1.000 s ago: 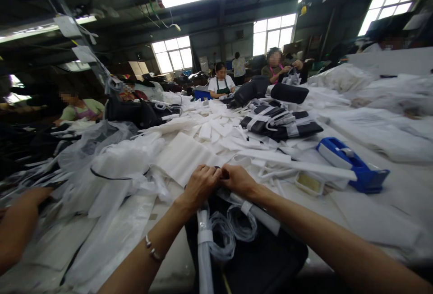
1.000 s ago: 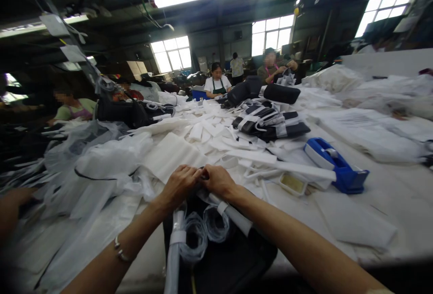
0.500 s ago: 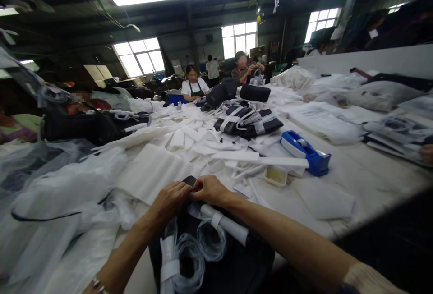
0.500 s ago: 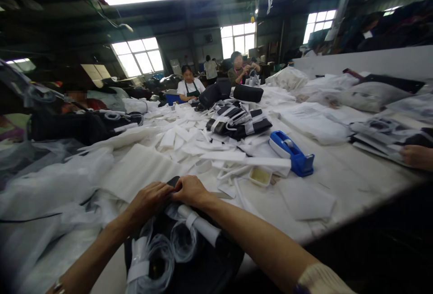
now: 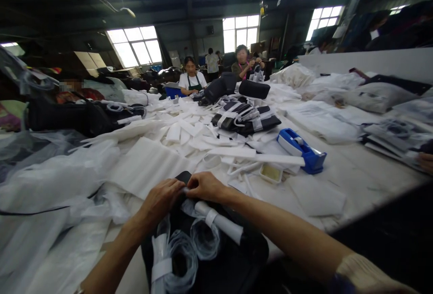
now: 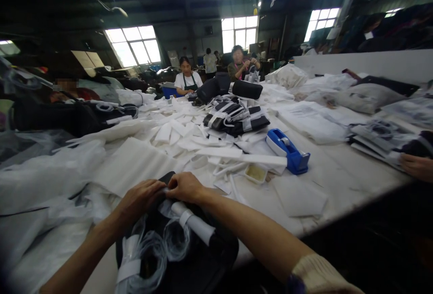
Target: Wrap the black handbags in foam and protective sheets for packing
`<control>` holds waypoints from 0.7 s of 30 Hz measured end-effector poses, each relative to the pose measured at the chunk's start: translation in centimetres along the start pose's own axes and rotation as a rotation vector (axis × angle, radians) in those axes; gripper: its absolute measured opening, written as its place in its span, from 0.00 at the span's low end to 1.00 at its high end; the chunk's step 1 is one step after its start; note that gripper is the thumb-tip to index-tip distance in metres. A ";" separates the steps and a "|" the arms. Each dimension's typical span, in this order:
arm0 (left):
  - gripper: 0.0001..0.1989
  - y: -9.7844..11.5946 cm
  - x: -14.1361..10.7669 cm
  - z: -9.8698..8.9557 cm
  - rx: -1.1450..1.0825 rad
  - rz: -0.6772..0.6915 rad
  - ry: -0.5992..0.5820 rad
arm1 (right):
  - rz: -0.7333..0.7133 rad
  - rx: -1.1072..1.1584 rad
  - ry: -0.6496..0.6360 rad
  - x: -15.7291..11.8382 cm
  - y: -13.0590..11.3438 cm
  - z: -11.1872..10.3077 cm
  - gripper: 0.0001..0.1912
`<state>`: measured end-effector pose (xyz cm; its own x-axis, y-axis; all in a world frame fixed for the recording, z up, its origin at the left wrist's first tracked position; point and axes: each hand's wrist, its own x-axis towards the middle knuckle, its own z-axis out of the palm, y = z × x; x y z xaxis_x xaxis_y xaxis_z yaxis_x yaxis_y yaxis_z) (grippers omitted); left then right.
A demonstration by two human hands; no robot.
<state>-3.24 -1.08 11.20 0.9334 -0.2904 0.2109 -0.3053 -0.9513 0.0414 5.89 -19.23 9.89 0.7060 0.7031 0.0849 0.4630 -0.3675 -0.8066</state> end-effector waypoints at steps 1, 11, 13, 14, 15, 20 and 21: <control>0.10 0.0 0.0 0.0 0.000 0.001 0.019 | -0.008 0.012 -0.012 0.1 0.3 -1.1 0.11; 0.08 -0.1 0.0 -0.3 0.035 0.046 0.049 | 0.210 -0.324 0.012 -6.1 7.3 -10.9 0.09; 0.07 0.1 0.1 -0.4 0.042 0.044 0.037 | 0.234 -0.435 -0.032 -7.2 8.5 -9.7 0.09; 0.07 0.2 0.1 -0.5 0.045 0.042 0.029 | 0.239 -0.491 -0.048 -7.5 8.9 -8.9 0.09; 0.07 0.3 0.1 -0.7 0.049 0.040 0.021 | 0.241 -0.546 -0.062 -7.5 9.2 -8.0 0.08; 0.06 0.9 0.2 -1.5 0.070 0.026 -0.010 | 0.267 -0.757 -0.121 -6.3 9.5 -5.0 0.08; 0.06 1.0 0.2 -1.5 0.071 0.022 -0.012 | 0.274 -0.784 -0.130 -6.1 9.4 -4.7 0.09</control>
<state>-3.63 -1.92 12.77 0.9288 -0.3123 0.1993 -0.3123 -0.9494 -0.0323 8.45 -29.81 4.52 0.8026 0.5742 -0.1619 0.5564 -0.8183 -0.1443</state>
